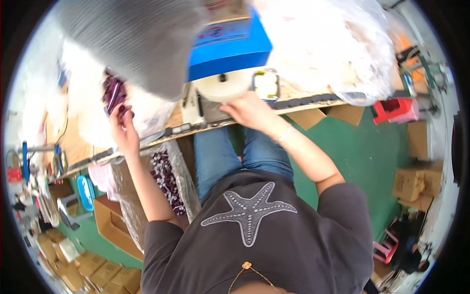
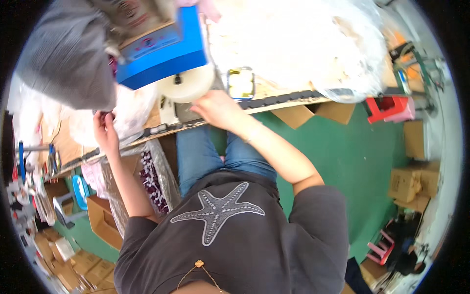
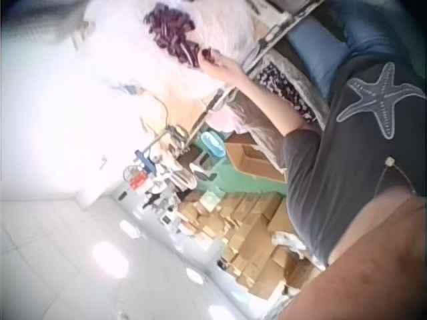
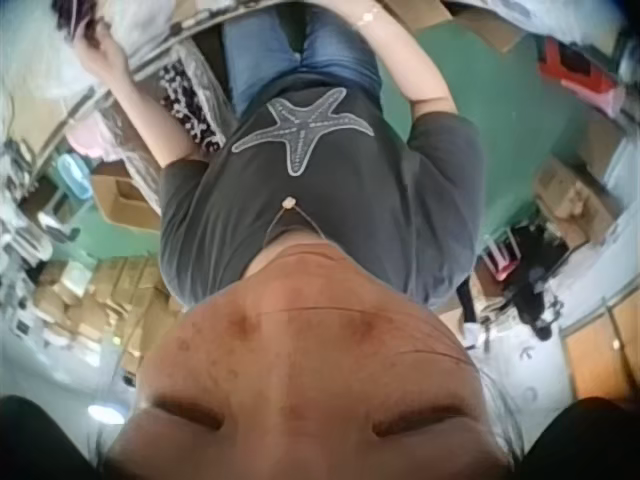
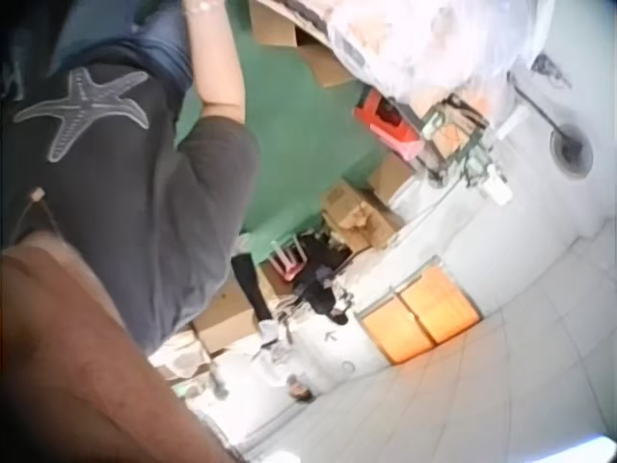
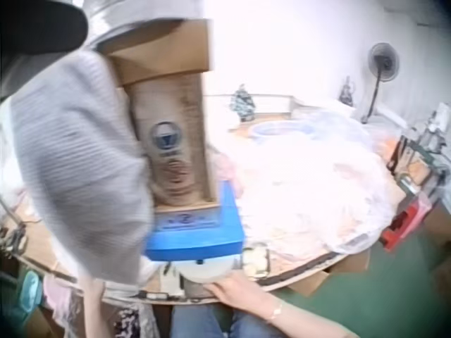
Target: The person assembles cosmetic tubes by inserting white inner components into purple outer tubes, pressing them together using a tabletop press machine, and placing the assembled tubes into a container.
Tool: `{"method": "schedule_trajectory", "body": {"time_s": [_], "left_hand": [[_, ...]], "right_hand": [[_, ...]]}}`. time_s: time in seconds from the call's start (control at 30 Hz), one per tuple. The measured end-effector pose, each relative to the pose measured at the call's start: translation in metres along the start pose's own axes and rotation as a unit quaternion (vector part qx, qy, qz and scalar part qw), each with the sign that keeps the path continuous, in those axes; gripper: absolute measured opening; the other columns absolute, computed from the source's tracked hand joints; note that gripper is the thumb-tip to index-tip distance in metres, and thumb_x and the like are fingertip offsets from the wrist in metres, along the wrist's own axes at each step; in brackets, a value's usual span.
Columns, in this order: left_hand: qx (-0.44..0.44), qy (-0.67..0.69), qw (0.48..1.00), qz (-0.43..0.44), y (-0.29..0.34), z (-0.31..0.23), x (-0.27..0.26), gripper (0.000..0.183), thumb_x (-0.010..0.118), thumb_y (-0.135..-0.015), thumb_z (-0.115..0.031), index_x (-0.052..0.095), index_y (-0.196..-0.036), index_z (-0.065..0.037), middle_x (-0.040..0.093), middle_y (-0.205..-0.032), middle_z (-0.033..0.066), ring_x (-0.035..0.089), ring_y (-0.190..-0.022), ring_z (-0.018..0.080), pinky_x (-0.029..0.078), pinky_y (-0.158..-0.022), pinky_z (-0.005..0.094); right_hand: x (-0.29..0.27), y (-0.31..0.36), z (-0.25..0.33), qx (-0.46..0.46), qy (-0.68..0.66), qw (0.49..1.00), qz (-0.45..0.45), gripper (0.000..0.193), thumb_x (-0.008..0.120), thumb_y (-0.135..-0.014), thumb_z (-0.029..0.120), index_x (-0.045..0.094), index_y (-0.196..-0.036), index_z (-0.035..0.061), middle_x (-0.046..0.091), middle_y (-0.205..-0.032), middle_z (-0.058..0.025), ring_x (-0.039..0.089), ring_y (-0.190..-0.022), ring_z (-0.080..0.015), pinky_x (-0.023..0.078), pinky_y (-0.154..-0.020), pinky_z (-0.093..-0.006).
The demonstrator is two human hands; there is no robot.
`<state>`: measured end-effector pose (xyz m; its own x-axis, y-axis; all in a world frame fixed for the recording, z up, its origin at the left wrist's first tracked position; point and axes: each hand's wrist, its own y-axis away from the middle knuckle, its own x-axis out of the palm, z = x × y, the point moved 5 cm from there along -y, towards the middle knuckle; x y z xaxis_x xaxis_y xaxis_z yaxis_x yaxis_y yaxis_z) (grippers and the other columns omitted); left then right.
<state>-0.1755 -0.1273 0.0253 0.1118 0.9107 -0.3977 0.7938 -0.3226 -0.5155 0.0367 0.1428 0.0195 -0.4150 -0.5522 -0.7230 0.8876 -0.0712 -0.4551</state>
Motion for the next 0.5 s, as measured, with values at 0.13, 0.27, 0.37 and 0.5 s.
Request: {"method": "schedule_trajectory", "body": {"time_s": [0.13,0.27,0.37,0.5], "left_hand": [[0.059,0.146,0.988,-0.007,0.014,-0.037,0.008,0.029,0.051,-0.095,0.002,0.051,-0.125,0.003,0.063,-0.105,0.0126,0.059,-0.09,0.015,0.049,-0.082,0.028],[0.009,0.183,0.983,0.021,0.024,-0.053,0.023,0.028,0.049,-0.097,0.001,0.051,-0.124,0.005,0.065,-0.107,0.0135,0.061,-0.093,0.0153,0.05,-0.085,0.0288],[0.006,0.191,0.981,0.041,0.027,-0.061,0.044,0.029,0.053,-0.095,0.002,0.053,-0.124,0.002,0.065,-0.107,0.0123,0.061,-0.093,0.013,0.049,-0.084,0.0258],[0.006,0.208,0.975,0.075,0.035,-0.087,0.059,0.028,0.055,-0.094,0.0,0.052,-0.123,0.002,0.065,-0.106,0.0126,0.06,-0.091,0.0114,0.047,-0.083,0.0233]], "right_hand": [[-0.009,0.0,-0.004,0.006,-0.163,0.986,0.024,0.011,0.067,-0.084,0.013,0.067,-0.091,0.0042,0.066,-0.084,-0.015,0.065,-0.08,-0.0335,0.051,-0.071,-0.0411],[-0.013,-0.006,-0.006,0.011,-0.121,0.989,0.081,0.01,0.067,-0.083,0.011,0.066,-0.091,0.0053,0.065,-0.085,-0.014,0.064,-0.081,-0.0341,0.051,-0.072,-0.0412],[-0.008,-0.016,0.006,-0.06,0.013,0.992,0.11,0.012,0.067,-0.081,0.013,0.066,-0.091,0.0056,0.064,-0.085,-0.0167,0.063,-0.085,-0.0352,0.05,-0.077,-0.0418],[-0.013,-0.012,-0.005,-0.052,-0.102,0.988,0.099,0.012,0.067,-0.083,0.013,0.066,-0.092,0.0046,0.064,-0.084,-0.0162,0.063,-0.085,-0.0347,0.05,-0.074,-0.0421]]}}
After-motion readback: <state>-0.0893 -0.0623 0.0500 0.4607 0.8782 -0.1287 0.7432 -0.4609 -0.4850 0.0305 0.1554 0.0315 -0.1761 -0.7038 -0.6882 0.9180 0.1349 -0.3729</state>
